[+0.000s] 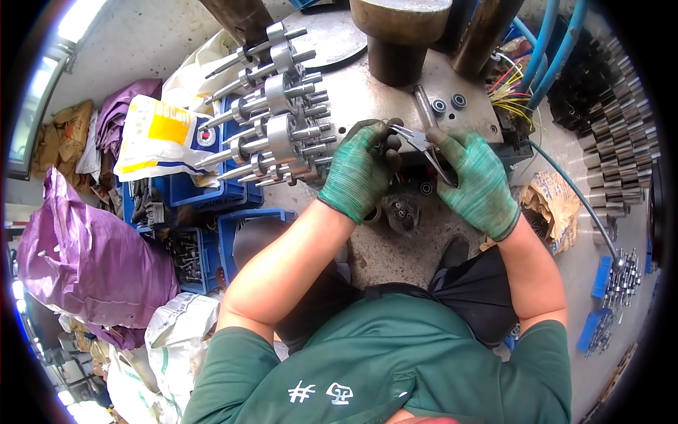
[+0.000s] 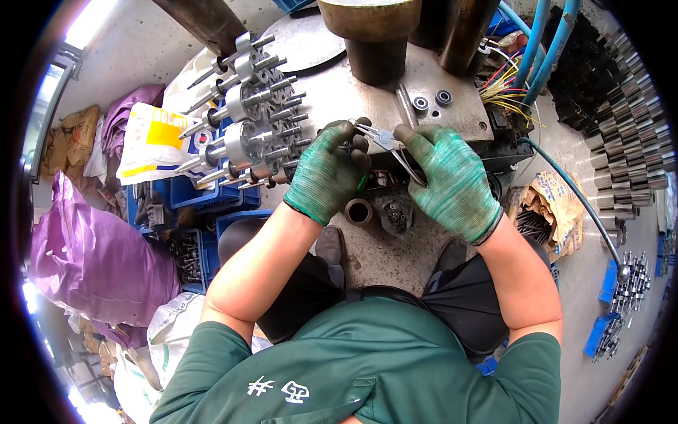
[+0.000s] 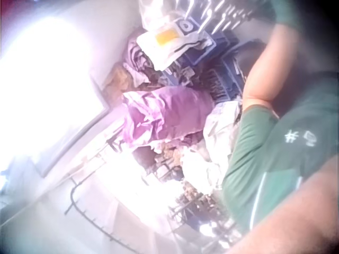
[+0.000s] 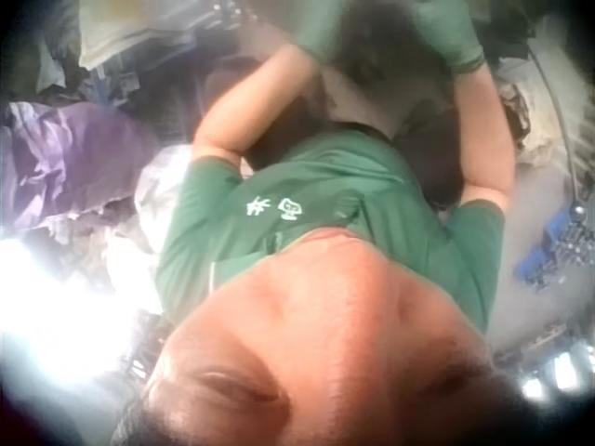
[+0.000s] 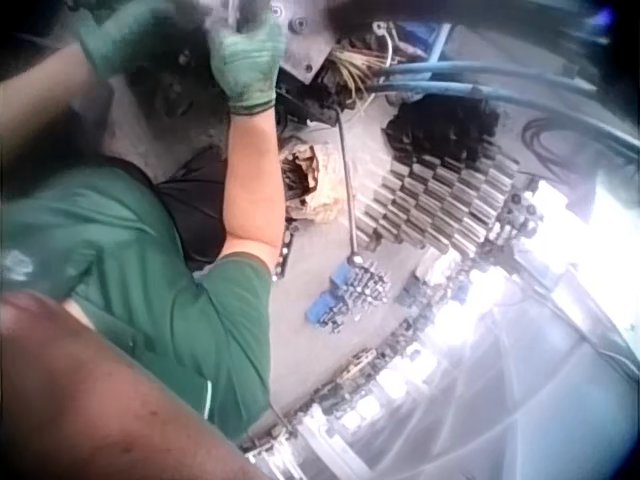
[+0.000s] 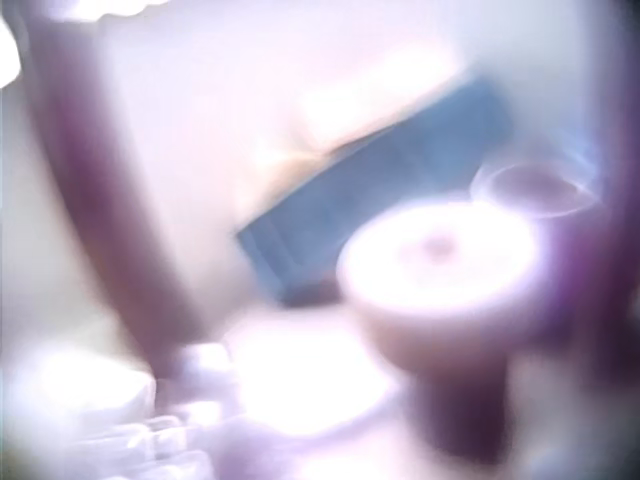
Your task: The person assembles metal components using a press machine. The person picks up metal pins and small circular rings, positions them on the press, and uses a handheld tool to secure them.
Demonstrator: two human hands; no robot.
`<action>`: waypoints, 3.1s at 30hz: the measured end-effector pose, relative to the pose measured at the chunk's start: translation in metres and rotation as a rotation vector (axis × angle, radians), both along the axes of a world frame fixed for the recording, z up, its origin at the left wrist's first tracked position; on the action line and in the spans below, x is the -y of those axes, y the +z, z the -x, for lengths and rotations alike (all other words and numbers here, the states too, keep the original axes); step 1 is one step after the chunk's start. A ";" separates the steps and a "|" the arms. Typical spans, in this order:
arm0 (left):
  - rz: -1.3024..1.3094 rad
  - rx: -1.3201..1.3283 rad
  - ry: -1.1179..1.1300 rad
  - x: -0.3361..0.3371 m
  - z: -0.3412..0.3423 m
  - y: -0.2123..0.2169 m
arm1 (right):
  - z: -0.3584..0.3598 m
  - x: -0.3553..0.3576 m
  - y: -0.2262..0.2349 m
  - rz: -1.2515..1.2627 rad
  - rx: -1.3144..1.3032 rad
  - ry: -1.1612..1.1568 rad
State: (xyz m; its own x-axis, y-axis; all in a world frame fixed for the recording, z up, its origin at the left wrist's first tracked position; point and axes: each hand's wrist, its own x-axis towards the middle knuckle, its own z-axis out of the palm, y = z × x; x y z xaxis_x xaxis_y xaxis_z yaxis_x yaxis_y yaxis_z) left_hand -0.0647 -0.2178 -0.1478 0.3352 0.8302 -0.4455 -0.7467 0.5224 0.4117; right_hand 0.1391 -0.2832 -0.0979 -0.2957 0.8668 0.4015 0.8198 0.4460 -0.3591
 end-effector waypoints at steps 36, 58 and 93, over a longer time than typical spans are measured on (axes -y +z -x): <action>0.005 0.345 -0.358 0.041 -0.032 -0.069 | 0.056 -0.096 0.026 0.657 -0.864 0.251; 0.023 -0.112 -0.244 0.044 -0.034 -0.024 | 0.051 -0.116 0.015 0.568 -0.745 0.346; -0.142 -0.111 -0.219 0.031 -0.016 -0.021 | 0.028 -0.047 0.010 0.595 -1.009 0.135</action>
